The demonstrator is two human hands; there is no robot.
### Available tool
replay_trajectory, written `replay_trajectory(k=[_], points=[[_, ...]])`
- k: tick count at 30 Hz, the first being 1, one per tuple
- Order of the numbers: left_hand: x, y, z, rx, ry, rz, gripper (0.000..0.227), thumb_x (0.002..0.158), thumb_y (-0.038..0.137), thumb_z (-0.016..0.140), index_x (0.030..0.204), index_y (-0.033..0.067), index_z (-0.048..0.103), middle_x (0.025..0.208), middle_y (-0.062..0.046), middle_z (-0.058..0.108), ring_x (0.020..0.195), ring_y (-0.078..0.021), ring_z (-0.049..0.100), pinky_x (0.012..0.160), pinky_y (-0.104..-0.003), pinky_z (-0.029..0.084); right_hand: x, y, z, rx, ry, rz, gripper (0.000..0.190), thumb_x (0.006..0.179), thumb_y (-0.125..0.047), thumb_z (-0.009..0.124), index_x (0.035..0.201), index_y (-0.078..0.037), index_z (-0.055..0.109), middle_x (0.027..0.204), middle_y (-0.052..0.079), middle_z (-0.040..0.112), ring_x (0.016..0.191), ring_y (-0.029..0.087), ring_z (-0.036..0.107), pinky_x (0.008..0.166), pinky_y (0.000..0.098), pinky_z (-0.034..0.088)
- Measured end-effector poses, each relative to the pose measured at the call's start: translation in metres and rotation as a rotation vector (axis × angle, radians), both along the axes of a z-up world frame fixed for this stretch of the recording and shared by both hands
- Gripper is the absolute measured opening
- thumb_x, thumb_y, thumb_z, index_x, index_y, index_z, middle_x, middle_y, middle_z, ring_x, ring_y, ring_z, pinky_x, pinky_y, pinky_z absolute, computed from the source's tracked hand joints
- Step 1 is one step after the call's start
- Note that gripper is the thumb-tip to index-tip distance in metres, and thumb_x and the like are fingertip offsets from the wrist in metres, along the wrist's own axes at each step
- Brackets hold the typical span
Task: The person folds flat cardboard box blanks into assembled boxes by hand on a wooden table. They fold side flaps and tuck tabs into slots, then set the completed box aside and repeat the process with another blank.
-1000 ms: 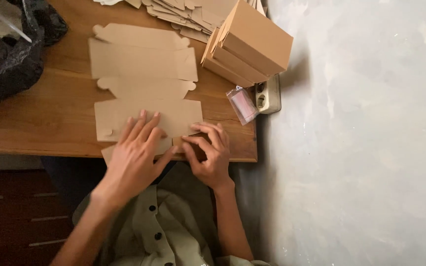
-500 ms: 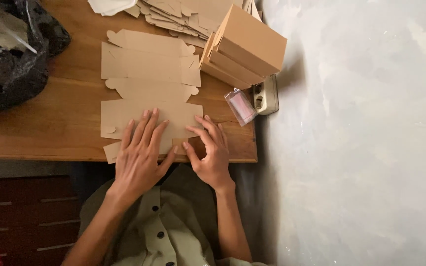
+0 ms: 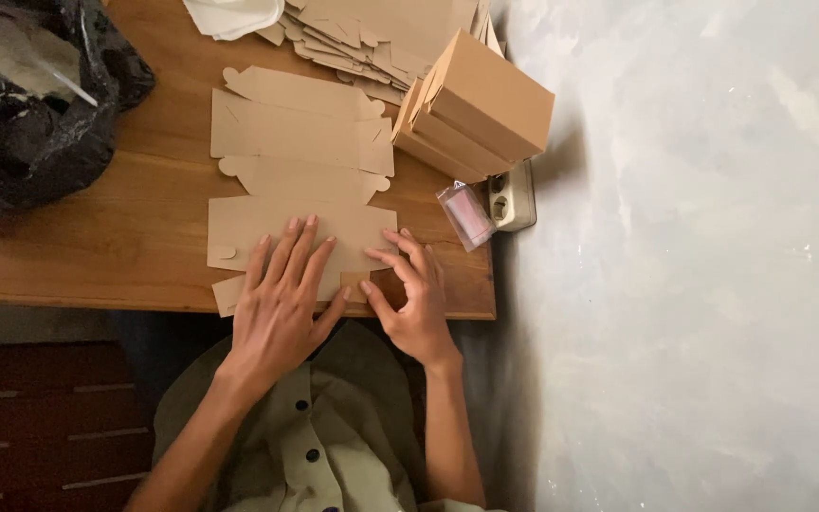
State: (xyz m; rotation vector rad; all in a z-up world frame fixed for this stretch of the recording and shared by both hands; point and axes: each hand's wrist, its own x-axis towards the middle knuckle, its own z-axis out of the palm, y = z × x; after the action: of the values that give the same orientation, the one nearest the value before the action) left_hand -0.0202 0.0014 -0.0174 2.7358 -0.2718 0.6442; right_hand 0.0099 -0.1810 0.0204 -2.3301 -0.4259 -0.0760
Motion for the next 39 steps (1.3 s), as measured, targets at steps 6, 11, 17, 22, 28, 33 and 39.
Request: replay_trajectory(k=[6, 11, 17, 22, 28, 33, 39], points=[[0.000, 0.000, -0.003, 0.005, 0.002, 0.001, 0.053, 0.102, 0.047, 0.057, 0.144, 0.0135, 0.056, 0.157, -0.014, 0.050, 0.152, -0.0276, 0.040, 0.126, -0.050, 0.028, 0.001, -0.006, 0.003, 0.031, 0.063, 0.070, 0.042, 0.091, -0.022, 0.077, 0.132, -0.015, 0.068, 0.151, 0.011, 0.050, 0.152, 0.040, 0.033, 0.123, 0.0621, 0.010], [-0.001, -0.001, -0.001, -0.009, 0.006, -0.006, 0.054, 0.101, 0.045, 0.059, 0.144, 0.0129, 0.057, 0.158, -0.015, 0.051, 0.151, -0.0285, 0.042, 0.125, -0.051, 0.030, 0.001, -0.001, 0.000, 0.060, 0.032, 0.013, 0.040, 0.093, -0.020, 0.076, 0.131, -0.012, 0.067, 0.146, 0.013, 0.054, 0.148, 0.042, 0.038, 0.122, 0.0647, 0.014], [0.000, -0.001, 0.003, 0.034, 0.021, -0.003, 0.053, 0.101, 0.044, 0.058, 0.144, 0.0128, 0.057, 0.158, -0.014, 0.050, 0.151, -0.0280, 0.042, 0.125, -0.050, 0.031, 0.002, 0.012, -0.009, 0.043, -0.072, -0.140, 0.028, 0.097, -0.022, 0.072, 0.124, -0.014, 0.070, 0.133, 0.006, 0.062, 0.139, 0.038, 0.051, 0.119, 0.0647, 0.025], [0.001, 0.000, 0.004, 0.034, 0.026, -0.006, 0.051, 0.103, 0.043, 0.057, 0.143, 0.0121, 0.058, 0.158, -0.014, 0.050, 0.151, -0.0282, 0.043, 0.125, -0.050, 0.031, 0.004, 0.017, -0.020, 0.005, -0.127, -0.216, 0.020, 0.099, -0.025, 0.070, 0.117, -0.016, 0.071, 0.128, 0.001, 0.064, 0.136, 0.033, 0.055, 0.119, 0.0607, 0.029], [0.001, -0.001, 0.001, 0.021, 0.016, -0.001, 0.054, 0.101, 0.044, 0.060, 0.144, 0.0125, 0.057, 0.159, -0.015, 0.049, 0.152, -0.0280, 0.041, 0.126, -0.050, 0.031, 0.004, 0.007, -0.018, -0.062, -0.128, -0.142, 0.025, 0.099, -0.025, 0.069, 0.123, -0.017, 0.070, 0.135, 0.001, 0.058, 0.141, 0.032, 0.050, 0.120, 0.0585, 0.026], [0.002, -0.001, 0.000, 0.028, 0.008, -0.003, 0.055, 0.102, 0.045, 0.060, 0.146, 0.0125, 0.057, 0.160, -0.015, 0.048, 0.152, -0.0280, 0.041, 0.125, -0.050, 0.030, 0.001, -0.005, -0.003, 0.022, -0.015, 0.055, 0.037, 0.094, -0.022, 0.075, 0.130, -0.016, 0.068, 0.149, 0.008, 0.051, 0.152, 0.038, 0.034, 0.123, 0.0615, 0.014], [0.003, -0.001, -0.003, -0.008, 0.027, -0.021, 0.055, 0.102, 0.044, 0.058, 0.146, 0.0114, 0.056, 0.161, -0.015, 0.046, 0.152, -0.0289, 0.040, 0.125, -0.052, 0.029, 0.001, -0.007, -0.003, 0.020, 0.013, 0.078, 0.038, 0.092, -0.020, 0.077, 0.129, -0.017, 0.069, 0.153, 0.008, 0.049, 0.153, 0.038, 0.032, 0.124, 0.0607, 0.011]])
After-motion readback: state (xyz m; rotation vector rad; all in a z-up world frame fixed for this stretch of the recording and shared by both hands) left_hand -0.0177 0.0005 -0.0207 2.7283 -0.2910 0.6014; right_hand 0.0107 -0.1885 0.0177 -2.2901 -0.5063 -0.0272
